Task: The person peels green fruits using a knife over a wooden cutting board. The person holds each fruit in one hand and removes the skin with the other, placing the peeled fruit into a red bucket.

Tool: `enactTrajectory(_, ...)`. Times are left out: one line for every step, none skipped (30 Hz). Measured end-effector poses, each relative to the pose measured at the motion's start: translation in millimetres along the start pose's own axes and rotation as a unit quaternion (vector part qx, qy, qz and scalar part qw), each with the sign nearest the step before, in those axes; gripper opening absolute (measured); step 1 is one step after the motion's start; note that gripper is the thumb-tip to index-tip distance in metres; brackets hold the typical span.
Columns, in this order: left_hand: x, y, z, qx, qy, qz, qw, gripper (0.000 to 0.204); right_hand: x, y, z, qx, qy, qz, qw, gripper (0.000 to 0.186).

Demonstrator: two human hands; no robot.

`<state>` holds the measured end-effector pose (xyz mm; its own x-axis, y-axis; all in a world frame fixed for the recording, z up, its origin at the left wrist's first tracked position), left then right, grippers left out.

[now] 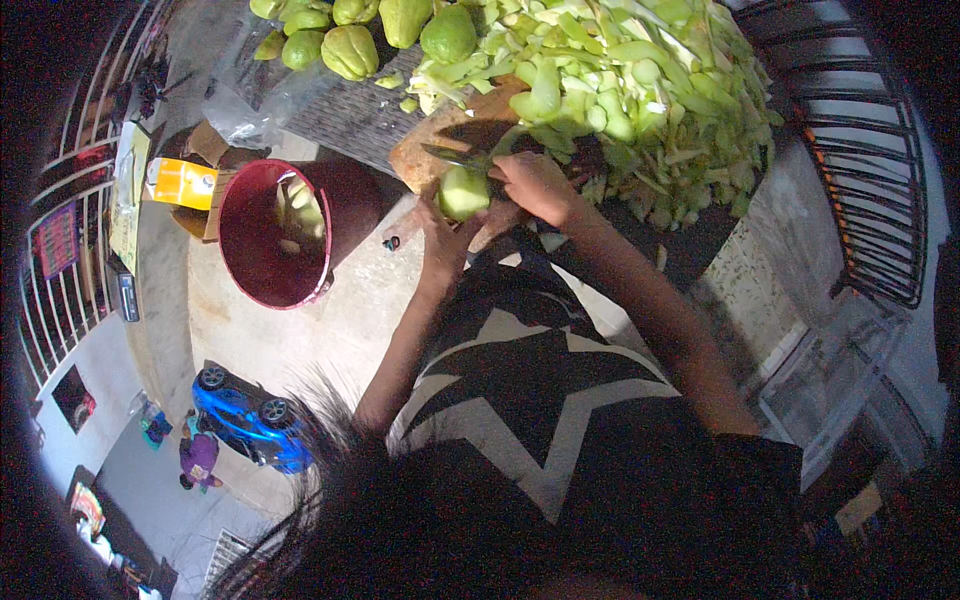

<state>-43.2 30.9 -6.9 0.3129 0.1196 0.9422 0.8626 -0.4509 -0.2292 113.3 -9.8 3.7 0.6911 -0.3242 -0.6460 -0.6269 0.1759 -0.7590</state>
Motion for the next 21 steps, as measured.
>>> enactTrajectory(0,-1,0,-0.006,0.023,0.041,0.999,0.077,9,3,2,0.011,-0.004,0.009,1.0,0.014)
enactTrajectory(-3,-2,1,-0.003,0.027,0.037,0.999,0.077,11,1,-1,0.015,-0.001,0.039,0.999,0.014)
enactTrajectory(-5,-3,4,-0.002,0.03,0.033,0.999,0.078,13,-1,-4,0.021,0.002,0.07,0.997,0.013)
enactTrajectory(-8,-3,6,-0.001,0.033,0.029,0.999,0.079,16,-4,-7,0.026,0.006,0.101,0.995,0.013)
enactTrajectory(-2,-2,3,0.004,-0.012,-0.016,1.0,0.081,14,-12,-11,0.025,-0.004,0.073,0.997,0.014)
enactTrajectory(-4,-3,3,0.006,-0.009,-0.018,1.0,0.079,3,-26,-17,0.022,-0.016,0.047,0.998,0.014)
enactTrajectory(-6,-3,2,0.007,-0.006,-0.02,1.0,0.078,-6,-35,-26,0.02,-0.029,0.022,0.999,0.015)
enactTrajectory(-6,-3,3,0.002,-0.002,-0.021,1.0,0.077,-9,-41,-37,0.013,-0.021,0.035,0.999,0.016)
enactTrajectory(-13,-2,4,-0.002,-0.037,-0.045,0.998,0.076,-11,-45,-49,0.006,-0.014,0.048,0.999,0.017)
enactTrajectory(-20,-2,6,-0.006,-0.071,-0.07,0.995,0.074,-13,-48,-57,-0.001,-0.008,0.061,0.998,0.018)
enactTrajectory(-20,0,6,-0.01,-0.088,-0.089,0.992,0.074,-14,-49,-64,-0.021,0.006,0.041,0.999,0.018)
enactTrajectory(-21,2,7,-0.013,-0.104,-0.109,0.988,0.073,-13,-49,-70,-0.042,0.02,0.021,0.999,0.019)
enactTrajectory(-20,3,6,-0.015,-0.104,-0.124,0.987,0.073,-13,-48,-74,-0.062,0.034,0.001,0.997,0.019)
enactTrajectory(-18,2,6,-0.017,-0.103,-0.128,0.986,0.072,-16,-51,-74,-0.048,0.025,0.008,0.999,0.019)
enactTrajectory(-17,1,6,-0.019,-0.103,-0.132,0.986,0.072,-19,-53,-74,-0.033,0.016,0.014,0.999,0.018)
enactTrajectory(-16,1,6,-0.02,-0.102,-0.128,0.986,0.072,-21,-55,-74,-0.019,0.006,0.021,1.0,0.018)
enactTrajectory(-15,0,6,-0.022,-0.098,-0.121,0.988,0.071,-22,-53,-73,-0.021,-0.006,0.002,1.0,0.019)
enactTrajectory(-13,-1,5,-0.025,-0.093,-0.115,0.989,0.071,-22,-51,-71,-0.024,-0.018,-0.016,0.999,0.019)
enactTrajectory(-12,-1,5,-0.028,-0.084,-0.108,0.99,0.071,-22,-48,-69,-0.027,-0.031,-0.035,0.999,0.02)
enactTrajectory(-10,-1,4,-0.031,-0.076,-0.103,0.991,0.071,-20,-45,-68,-0.011,-0.035,-0.027,0.999,0.02)
enactTrajectory(-8,0,4,-0.031,-0.062,-0.086,0.994,0.071,-18,-42,-66,0.005,-0.039,-0.019,0.999,0.02)
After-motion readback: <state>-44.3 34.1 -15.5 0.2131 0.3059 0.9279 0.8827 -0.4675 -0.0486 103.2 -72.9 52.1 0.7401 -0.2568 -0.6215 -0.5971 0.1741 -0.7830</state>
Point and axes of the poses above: each hand's wrist, its own z-axis towards the middle knuckle, its own y-axis out of the palm, x = y × z, the point moved 6 cm from there along z, towards the middle knuckle, and after that the axes turned 13 degrees about x, right-handed, at the moved point
